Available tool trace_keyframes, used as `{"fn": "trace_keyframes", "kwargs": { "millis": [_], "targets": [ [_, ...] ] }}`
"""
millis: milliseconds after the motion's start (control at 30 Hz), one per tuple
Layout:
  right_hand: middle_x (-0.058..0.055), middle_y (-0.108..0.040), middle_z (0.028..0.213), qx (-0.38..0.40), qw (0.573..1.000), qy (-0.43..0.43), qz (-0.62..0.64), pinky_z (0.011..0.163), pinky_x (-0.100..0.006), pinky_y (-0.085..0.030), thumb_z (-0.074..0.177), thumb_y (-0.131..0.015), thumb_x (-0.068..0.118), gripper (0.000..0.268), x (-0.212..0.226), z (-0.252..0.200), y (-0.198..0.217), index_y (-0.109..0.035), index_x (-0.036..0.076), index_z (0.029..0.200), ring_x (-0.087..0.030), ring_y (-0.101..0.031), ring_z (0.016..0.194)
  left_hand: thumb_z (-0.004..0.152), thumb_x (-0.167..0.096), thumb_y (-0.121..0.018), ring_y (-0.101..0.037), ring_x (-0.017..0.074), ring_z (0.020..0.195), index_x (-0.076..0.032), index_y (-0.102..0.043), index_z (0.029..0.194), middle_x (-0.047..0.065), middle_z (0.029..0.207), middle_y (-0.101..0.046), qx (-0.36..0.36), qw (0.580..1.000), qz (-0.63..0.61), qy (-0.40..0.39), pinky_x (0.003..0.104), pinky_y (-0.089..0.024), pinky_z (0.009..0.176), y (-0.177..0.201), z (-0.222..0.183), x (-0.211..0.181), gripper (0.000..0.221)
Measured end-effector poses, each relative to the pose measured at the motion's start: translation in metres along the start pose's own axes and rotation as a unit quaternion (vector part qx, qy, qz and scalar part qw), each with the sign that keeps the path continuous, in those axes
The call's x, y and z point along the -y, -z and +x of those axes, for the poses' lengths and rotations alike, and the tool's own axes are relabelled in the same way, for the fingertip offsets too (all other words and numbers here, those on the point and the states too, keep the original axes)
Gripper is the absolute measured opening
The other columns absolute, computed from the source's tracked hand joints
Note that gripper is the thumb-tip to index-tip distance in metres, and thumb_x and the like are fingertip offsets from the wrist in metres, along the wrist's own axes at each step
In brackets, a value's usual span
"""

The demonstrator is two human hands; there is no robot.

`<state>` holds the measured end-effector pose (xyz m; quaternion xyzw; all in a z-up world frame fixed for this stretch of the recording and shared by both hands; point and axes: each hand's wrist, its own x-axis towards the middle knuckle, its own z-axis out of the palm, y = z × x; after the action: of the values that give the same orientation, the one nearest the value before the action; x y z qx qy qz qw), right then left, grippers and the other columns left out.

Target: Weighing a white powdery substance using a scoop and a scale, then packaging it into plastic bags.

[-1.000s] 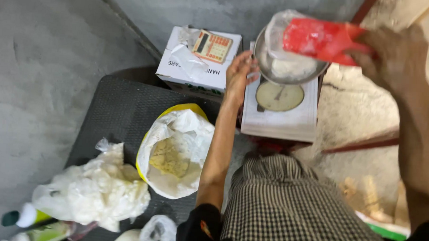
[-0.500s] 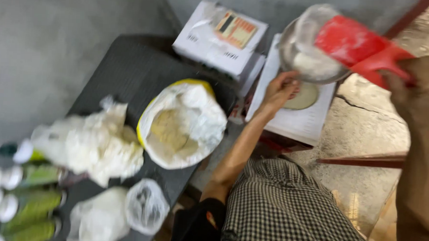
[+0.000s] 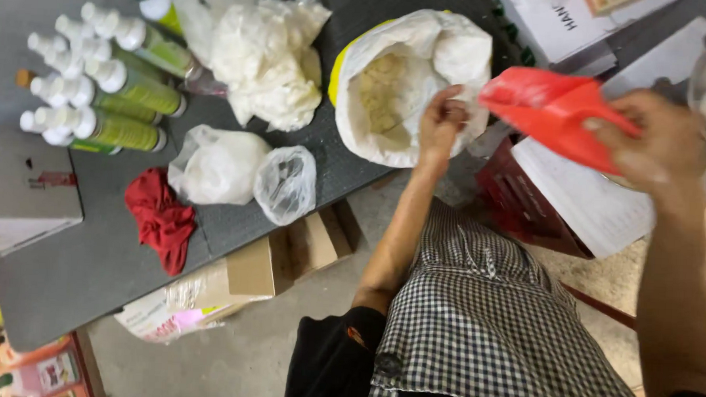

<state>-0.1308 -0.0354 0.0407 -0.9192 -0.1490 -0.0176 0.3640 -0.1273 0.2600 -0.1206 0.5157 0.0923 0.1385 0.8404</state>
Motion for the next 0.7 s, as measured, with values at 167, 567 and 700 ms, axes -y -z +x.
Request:
{"fn": "trace_keyframes", "kwargs": {
  "millis": [167, 567, 700],
  "targets": [
    [-0.013, -0.075, 0.099, 0.057, 0.996, 0.025, 0.068, 0.079, -0.039, -0.056, 0.093, -0.082, 0.021, 0.027, 0.018, 0.043, -0.135, -0.073, 0.005, 0.113, -0.022, -0.071, 0.087, 0.102, -0.002, -0.061, -0.050, 0.0116, 0.067, 0.004, -0.065, 0.123, 0.003, 0.084, -0.057, -0.141, 0.987, 0.071, -0.016, 0.026, -0.044, 0.057, 0.087, 0.003, -0.012, 0.022],
    [-0.023, -0.050, 0.154, 0.045, 0.945, 0.128, 0.299, 0.121, -0.043, -0.036, 0.111, -0.047, 0.040, 0.059, 0.137, 0.066, -0.259, -0.044, 0.000, 0.154, -0.033, -0.047, 0.144, 0.108, -0.042, -0.042, -0.053, 0.0244, 0.133, -0.010, -0.044, 0.151, 0.010, 0.146, -0.055, -0.188, 0.977, -0.074, 0.069, 0.039, -0.044, 0.110, 0.081, 0.014, -0.053, 0.054],
    [-0.020, -0.045, 0.155, 0.131, 0.911, 0.050, 0.388, 0.119, -0.043, -0.032, 0.111, -0.032, 0.052, 0.066, 0.105, 0.075, -0.321, -0.040, 0.003, 0.156, -0.031, -0.042, 0.145, 0.108, -0.051, -0.036, -0.047, 0.0228, 0.137, -0.016, -0.042, 0.152, 0.008, 0.151, -0.050, -0.174, 0.959, -0.156, 0.158, 0.040, -0.036, 0.118, 0.064, 0.011, -0.050, 0.057]
  ]
}}
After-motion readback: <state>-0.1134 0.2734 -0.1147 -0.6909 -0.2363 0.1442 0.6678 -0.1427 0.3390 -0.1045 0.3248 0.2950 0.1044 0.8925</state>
